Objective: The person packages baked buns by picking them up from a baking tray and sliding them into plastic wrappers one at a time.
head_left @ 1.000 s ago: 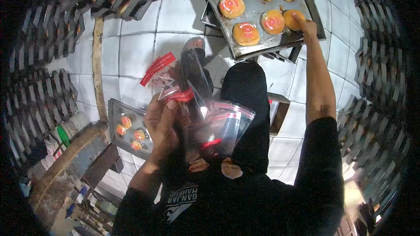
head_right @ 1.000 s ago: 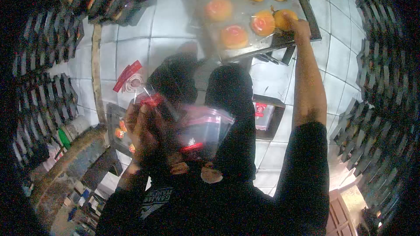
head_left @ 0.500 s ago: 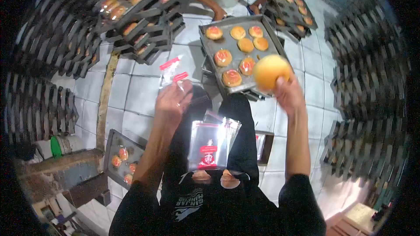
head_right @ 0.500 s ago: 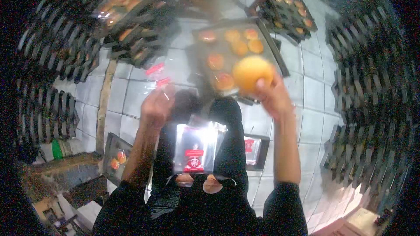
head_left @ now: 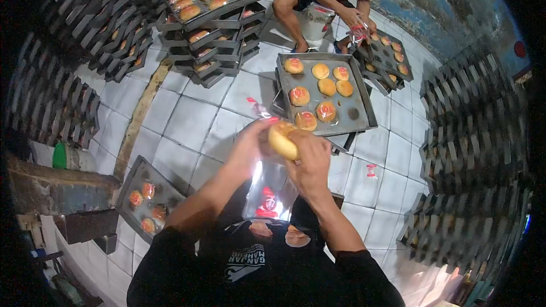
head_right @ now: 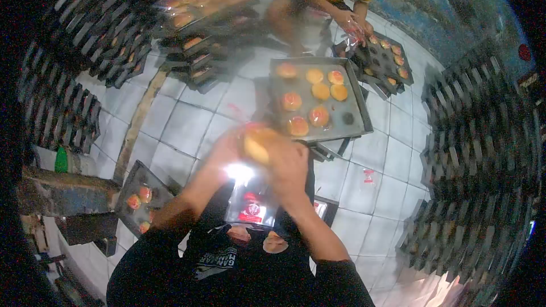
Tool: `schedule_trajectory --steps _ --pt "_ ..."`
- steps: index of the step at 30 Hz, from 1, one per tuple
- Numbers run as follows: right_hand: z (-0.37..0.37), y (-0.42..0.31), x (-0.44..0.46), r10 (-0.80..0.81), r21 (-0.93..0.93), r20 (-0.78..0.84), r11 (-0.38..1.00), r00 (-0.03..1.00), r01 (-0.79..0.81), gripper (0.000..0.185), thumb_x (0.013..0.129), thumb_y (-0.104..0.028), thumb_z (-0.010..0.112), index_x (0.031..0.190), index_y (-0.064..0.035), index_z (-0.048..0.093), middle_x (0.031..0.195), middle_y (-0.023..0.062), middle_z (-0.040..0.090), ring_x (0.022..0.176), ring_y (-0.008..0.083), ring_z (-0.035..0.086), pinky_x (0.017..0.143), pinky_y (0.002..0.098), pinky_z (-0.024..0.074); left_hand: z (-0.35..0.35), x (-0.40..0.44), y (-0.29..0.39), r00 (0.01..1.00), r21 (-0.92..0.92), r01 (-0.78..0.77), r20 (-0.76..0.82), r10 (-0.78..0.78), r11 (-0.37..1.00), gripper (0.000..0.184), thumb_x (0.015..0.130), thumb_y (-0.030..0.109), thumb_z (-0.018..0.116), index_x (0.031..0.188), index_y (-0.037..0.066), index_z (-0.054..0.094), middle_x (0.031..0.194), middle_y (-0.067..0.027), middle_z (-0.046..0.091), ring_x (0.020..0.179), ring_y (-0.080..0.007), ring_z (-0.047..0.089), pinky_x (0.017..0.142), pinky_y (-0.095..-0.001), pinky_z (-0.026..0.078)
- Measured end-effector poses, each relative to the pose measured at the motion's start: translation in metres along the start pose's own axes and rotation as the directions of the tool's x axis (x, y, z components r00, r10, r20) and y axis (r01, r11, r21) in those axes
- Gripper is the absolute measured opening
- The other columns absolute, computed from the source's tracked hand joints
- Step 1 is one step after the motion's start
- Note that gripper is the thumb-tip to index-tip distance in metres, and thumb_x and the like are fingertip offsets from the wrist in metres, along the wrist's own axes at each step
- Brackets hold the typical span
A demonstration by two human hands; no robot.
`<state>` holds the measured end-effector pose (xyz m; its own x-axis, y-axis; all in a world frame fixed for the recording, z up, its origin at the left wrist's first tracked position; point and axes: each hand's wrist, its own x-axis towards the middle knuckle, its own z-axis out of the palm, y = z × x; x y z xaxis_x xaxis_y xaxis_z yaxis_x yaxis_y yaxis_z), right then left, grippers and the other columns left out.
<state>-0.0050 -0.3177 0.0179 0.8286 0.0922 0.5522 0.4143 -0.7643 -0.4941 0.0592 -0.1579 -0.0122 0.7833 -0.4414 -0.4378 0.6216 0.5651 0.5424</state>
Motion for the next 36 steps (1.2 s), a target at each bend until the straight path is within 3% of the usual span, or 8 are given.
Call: schedule_trajectory --steps 4,6,11,17,21,30,34,36 --pt "0.023 0.001 -0.005 -0.238 -0.025 0.086 0.970 0.968 0.241 0.041 0.065 0.004 0.074 0.104 -0.0060 0.067 0.109 0.0088 0.068 0.111 0.0264 0.065 0.111 0.0501 0.0409 -0.036 -0.015 0.018 0.999 -0.101 -0.041 -0.018 0.040 0.994 0.040 0.102 0.030 0.049 0.130 0.003 0.060 0.127 -0.0140 0.066 0.119 -0.0268 0.062 0.104 -0.0410 0.048" --pt "0.027 -0.001 0.001 -0.231 0.095 0.038 0.969 0.972 0.226 0.042 0.065 0.004 0.074 0.106 -0.0054 0.067 0.109 0.0096 0.068 0.110 0.0280 0.065 0.107 0.0503 0.0451 -0.017 -0.032 0.018 1.000 -0.012 -0.028 -0.002 0.028 1.000 0.042 0.102 0.028 0.047 0.132 0.001 0.058 0.130 -0.0167 0.064 0.123 -0.0277 0.060 0.106 -0.0431 0.047" --pt "0.029 -0.015 0.005 -0.040 0.350 0.125 0.937 0.991 -0.006 0.043 0.066 0.004 0.074 0.107 -0.0048 0.066 0.109 0.0101 0.067 0.108 0.0298 0.065 0.103 0.0509 0.0486 -0.036 -0.005 -0.002 1.000 -0.286 -0.006 -0.026 -0.002 0.958 0.033 0.099 0.026 0.053 0.120 0.002 0.063 0.120 -0.0151 0.068 0.111 -0.0280 0.065 0.101 -0.0438 0.050" --pt "0.027 0.008 0.002 -0.278 -0.033 0.164 0.957 0.946 0.287 0.035 0.074 -0.010 0.070 0.109 -0.0081 0.066 0.111 0.0104 0.068 0.108 0.0281 0.064 0.108 0.0565 0.0414 -0.049 -0.009 0.006 0.995 -0.322 -0.097 -0.028 0.093 0.942 0.030 0.096 0.030 0.056 0.115 0.008 0.064 0.120 -0.0138 0.067 0.111 -0.0292 0.064 0.101 -0.0438 0.049" --pt "0.027 0.002 0.007 -0.352 0.023 0.120 0.936 0.928 0.351 0.035 0.070 0.000 0.072 0.104 -0.0071 0.065 0.109 0.0074 0.067 0.110 0.0267 0.065 0.107 0.0508 0.0430 -0.026 -0.030 0.009 0.997 -0.295 -0.082 -0.013 0.081 0.952 0.031 0.099 0.031 0.053 0.119 0.010 0.062 0.120 -0.0106 0.066 0.112 -0.0259 0.063 0.101 -0.0433 0.049" --pt "0.040 -0.027 0.010 -0.019 0.121 0.233 0.993 0.972 -0.010 0.042 0.075 -0.005 0.074 0.116 -0.0032 0.063 0.117 0.0160 0.066 0.114 0.0334 0.063 0.110 0.0525 0.0391 -0.012 -0.025 -0.020 0.977 -0.397 -0.191 -0.165 0.134 0.898 0.028 0.100 0.027 0.050 0.119 0.009 0.060 0.116 -0.0100 0.067 0.112 -0.0255 0.064 0.099 -0.0412 0.051" --pt "0.065 -0.024 -0.020 -0.091 0.018 0.370 0.996 0.925 0.091 0.050 0.081 -0.007 0.067 0.129 -0.0021 0.059 0.134 0.0183 0.062 0.130 0.0314 0.056 0.119 0.0596 0.0253 -0.063 0.000 -0.001 0.964 -0.409 -0.103 0.183 0.192 0.907 0.034 0.100 0.031 0.053 0.125 0.009 0.059 0.119 -0.0086 0.067 0.111 -0.0237 0.064 0.102 -0.0396 0.049" --pt "0.056 -0.015 -0.006 -0.111 -0.113 0.348 0.981 0.931 0.159 0.054 0.081 -0.006 0.066 0.134 -0.0023 0.056 0.133 0.0177 0.062 0.131 0.0319 0.055 0.119 0.0601 0.0236 -0.019 -0.017 -0.023 0.969 -0.244 -0.241 -0.005 0.247 0.939 0.039 0.101 0.032 0.051 0.131 0.008 0.056 0.123 -0.0098 0.065 0.114 -0.0229 0.063 0.103 -0.0388 0.048"
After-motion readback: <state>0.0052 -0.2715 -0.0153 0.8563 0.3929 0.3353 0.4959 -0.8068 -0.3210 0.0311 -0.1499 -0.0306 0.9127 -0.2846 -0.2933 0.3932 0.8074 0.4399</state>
